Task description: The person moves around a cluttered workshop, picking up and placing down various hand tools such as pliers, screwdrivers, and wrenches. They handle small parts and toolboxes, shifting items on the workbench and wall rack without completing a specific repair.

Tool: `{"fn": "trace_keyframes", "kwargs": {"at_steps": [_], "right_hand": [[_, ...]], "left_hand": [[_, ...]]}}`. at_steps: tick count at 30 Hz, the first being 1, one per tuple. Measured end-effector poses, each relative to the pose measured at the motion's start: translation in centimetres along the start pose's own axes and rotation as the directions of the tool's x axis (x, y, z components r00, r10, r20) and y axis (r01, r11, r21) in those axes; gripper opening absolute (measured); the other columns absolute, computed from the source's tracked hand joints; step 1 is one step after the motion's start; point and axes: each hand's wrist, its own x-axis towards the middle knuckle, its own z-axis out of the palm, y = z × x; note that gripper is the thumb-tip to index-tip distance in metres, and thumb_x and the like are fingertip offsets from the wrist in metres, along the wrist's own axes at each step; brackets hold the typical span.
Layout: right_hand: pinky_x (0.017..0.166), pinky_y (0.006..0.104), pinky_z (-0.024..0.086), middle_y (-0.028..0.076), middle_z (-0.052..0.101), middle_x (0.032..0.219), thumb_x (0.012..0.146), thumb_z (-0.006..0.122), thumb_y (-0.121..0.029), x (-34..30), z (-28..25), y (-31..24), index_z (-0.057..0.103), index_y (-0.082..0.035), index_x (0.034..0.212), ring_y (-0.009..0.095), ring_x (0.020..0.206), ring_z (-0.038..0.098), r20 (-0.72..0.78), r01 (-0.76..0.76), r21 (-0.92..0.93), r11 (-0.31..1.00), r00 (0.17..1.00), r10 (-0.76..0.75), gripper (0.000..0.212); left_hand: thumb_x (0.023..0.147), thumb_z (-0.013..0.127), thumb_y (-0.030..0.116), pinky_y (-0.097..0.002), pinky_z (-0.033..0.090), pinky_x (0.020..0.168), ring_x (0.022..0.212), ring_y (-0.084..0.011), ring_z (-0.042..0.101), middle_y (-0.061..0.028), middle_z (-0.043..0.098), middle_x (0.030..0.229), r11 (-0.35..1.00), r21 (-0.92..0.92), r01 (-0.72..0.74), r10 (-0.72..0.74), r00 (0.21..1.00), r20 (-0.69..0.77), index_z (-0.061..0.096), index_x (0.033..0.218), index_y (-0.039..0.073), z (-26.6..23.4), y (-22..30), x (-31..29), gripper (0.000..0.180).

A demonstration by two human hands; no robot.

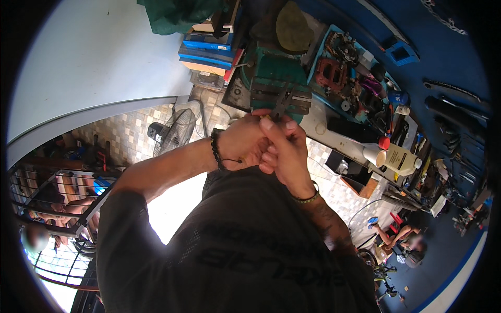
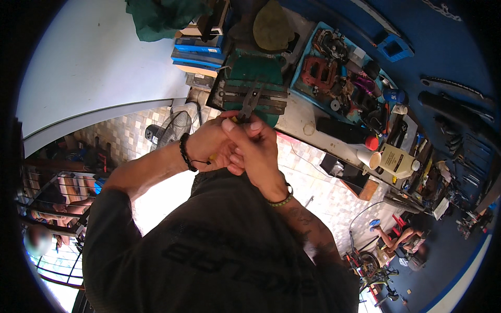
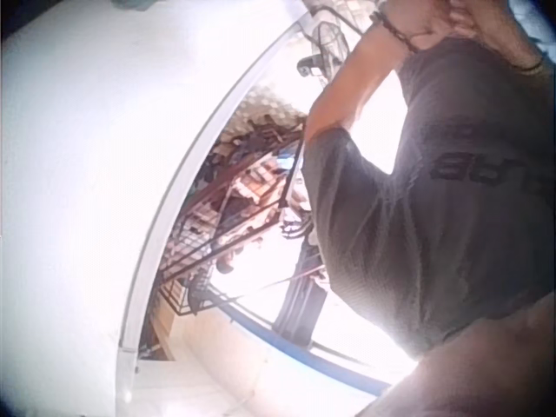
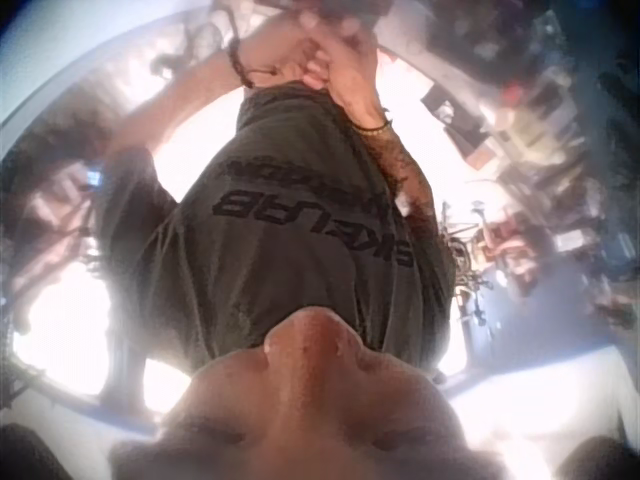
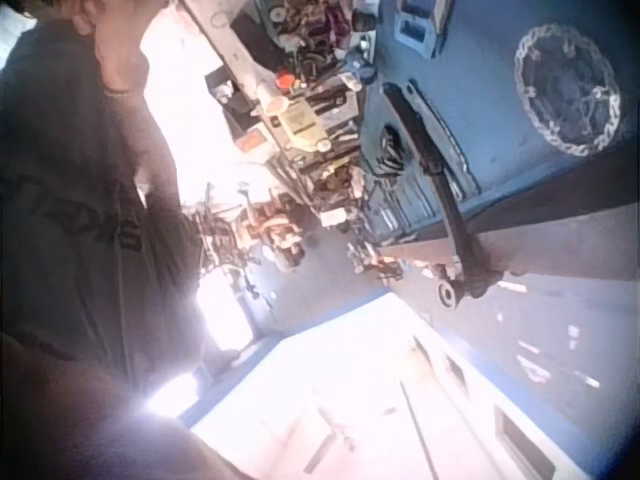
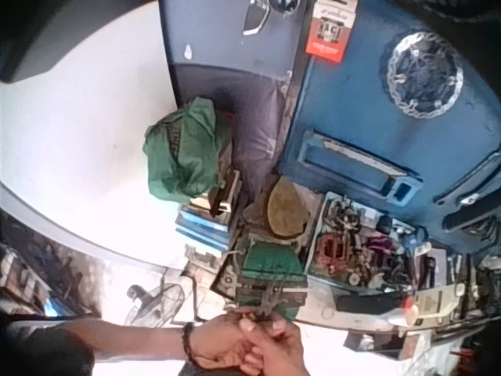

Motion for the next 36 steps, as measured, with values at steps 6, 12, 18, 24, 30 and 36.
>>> {"fn": "trace_keyframes", "kwargs": {"at_steps": [6,12,18,24,30,36], "right_hand": [[0.047,0.0185,0.037,-0.006,0.056,0.07,0.098,0.079,-0.023,0.4,2.4,1.0,0.073,-0.008,0.115,0.0,0.057,0.045,-0.139,0.066,0.042,0.997,0.989,-0.059,0.024],[0.047,0.019,0.037,-0.006,0.057,0.073,0.099,0.077,-0.023,-0.1,0.4,-1.1,0.073,-0.008,0.112,0.0,0.057,0.045,-0.049,-0.023,-0.112,0.993,0.999,0.018,0.021],[0.047,0.0186,0.035,-0.006,0.056,0.072,0.099,0.077,-0.023,0.3,2.3,1.2,0.07,-0.008,0.116,-0.001,0.057,0.044,-0.12,0.057,0.047,0.997,0.991,-0.051,0.024],[0.044,0.022,0.037,-0.006,0.045,0.067,0.101,0.073,-0.028,0.8,3.9,1.6,0.068,-0.009,0.118,0.003,0.051,0.039,-0.174,0.1,0.038,0.994,0.98,-0.092,0.026],[0.05,0.0196,0.043,-0.004,0.06,0.078,0.1,0.076,-0.026,-0.2,1.1,-0.8,0.069,-0.007,0.117,0.001,0.062,0.048,-0.058,-0.047,-0.098,0.994,0.997,0.041,0.027],[0.052,0.0203,0.042,-0.004,0.062,0.081,0.101,0.075,-0.025,-0.1,1.4,0.3,0.069,-0.007,0.117,0.001,0.065,0.05,-0.086,0.009,-0.038,0.999,0.996,-0.013,0.025]], "left_hand": [[0.102,0.073,0.038,-0.0299,0.036,0.051,0.057,-0.0124,0.045,-0.0006,0.048,0.069,0.986,0.09,0.143,-0.141,0.99,-0.03,0.058,0.095,0.014,-0.9,2.0,-1.0,0.029],[0.102,0.072,0.038,-0.0296,0.036,0.051,0.058,-0.0125,0.044,-0.0005,0.047,0.069,0.995,-0.1,0.012,-0.006,0.998,0.061,0.057,0.1,0.016,-0.5,-0.7,0.2,0.027],[0.103,0.071,0.039,-0.0299,0.035,0.05,0.056,-0.013,0.045,-0.0012,0.046,0.067,0.989,0.073,0.125,-0.125,0.992,-0.008,0.057,0.097,0.013,-1.0,1.6,-0.8,0.03],[0.101,0.073,0.042,-0.0287,0.035,0.049,0.054,-0.0126,0.045,-0.0004,0.045,0.064,0.951,0.176,0.255,-0.249,0.967,-0.056,0.057,0.088,0.011,-1.2,3.7,-1.4,0.037],[0.102,0.072,0.038,-0.0287,0.036,0.051,0.057,-0.0117,0.044,0.0001,0.044,0.067,0.993,-0.053,0.103,-0.105,0.994,-0.026,0.056,0.097,0.016,-0.2,0.4,-0.5,0.028],[0.103,0.071,0.038,-0.0297,0.036,0.05,0.055,-0.012,0.044,-0.0004,0.046,0.066,0.996,0.062,0.065,-0.064,0.998,-0.013,0.055,0.097,0.015,-0.3,0.6,-0.5,0.029]]}}
